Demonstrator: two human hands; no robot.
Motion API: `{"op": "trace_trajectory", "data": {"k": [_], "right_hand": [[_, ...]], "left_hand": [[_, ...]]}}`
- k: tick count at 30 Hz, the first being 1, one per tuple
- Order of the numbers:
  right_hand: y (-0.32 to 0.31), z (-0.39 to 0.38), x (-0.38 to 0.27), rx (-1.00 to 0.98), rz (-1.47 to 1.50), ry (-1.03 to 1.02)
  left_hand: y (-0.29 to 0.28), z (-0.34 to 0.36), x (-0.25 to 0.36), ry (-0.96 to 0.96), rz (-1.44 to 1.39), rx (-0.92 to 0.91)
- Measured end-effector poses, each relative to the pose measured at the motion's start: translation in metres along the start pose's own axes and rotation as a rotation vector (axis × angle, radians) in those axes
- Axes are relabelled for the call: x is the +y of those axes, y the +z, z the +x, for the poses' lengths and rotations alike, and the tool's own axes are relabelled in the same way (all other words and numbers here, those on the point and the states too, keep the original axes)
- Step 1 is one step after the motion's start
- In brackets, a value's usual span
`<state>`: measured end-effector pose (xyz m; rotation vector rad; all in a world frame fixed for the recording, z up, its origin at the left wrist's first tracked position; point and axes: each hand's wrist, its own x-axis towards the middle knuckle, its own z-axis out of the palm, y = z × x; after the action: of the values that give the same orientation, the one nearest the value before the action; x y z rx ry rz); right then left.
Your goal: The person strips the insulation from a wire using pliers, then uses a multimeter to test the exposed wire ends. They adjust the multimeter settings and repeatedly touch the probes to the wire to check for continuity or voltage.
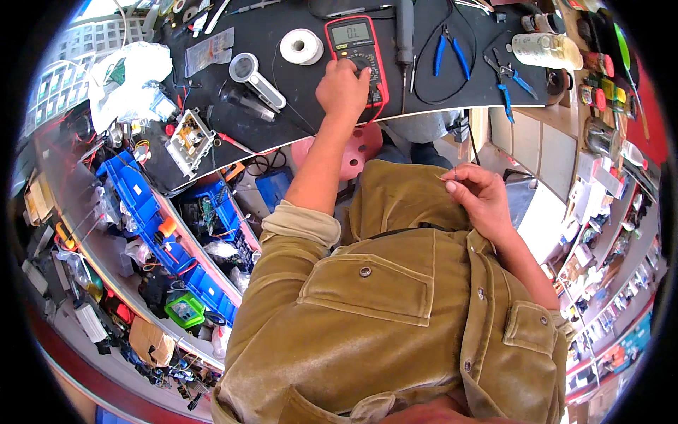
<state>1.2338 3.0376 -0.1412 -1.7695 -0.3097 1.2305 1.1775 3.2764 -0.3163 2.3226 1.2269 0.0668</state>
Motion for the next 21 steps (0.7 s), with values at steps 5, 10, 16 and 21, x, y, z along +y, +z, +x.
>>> {"op": "trace_trajectory", "data": {"k": [5, 10, 16, 21], "right_hand": [[-0.0014, 0.0008, 0.0035, 0.001, -0.038, -0.024], [-0.0021, 0.0019, 0.005, -0.001, -0.056, -0.045], [-0.0025, 0.0018, 0.0021, -0.006, -0.021, -0.008], [-0.0018, 0.0017, 0.0023, -0.006, -0.02, -0.02]], "left_hand": [[-0.0016, 0.0003, 0.0014, -0.009, -0.006, -0.003], [-0.0002, 0.001, 0.0024, -0.018, -0.006, -0.01], [0.0012, 0.0013, 0.0032, -0.004, -0.008, -0.002], [0.0005, 0.0003, 0.0071, 0.015, 0.03, 0.005]]}}
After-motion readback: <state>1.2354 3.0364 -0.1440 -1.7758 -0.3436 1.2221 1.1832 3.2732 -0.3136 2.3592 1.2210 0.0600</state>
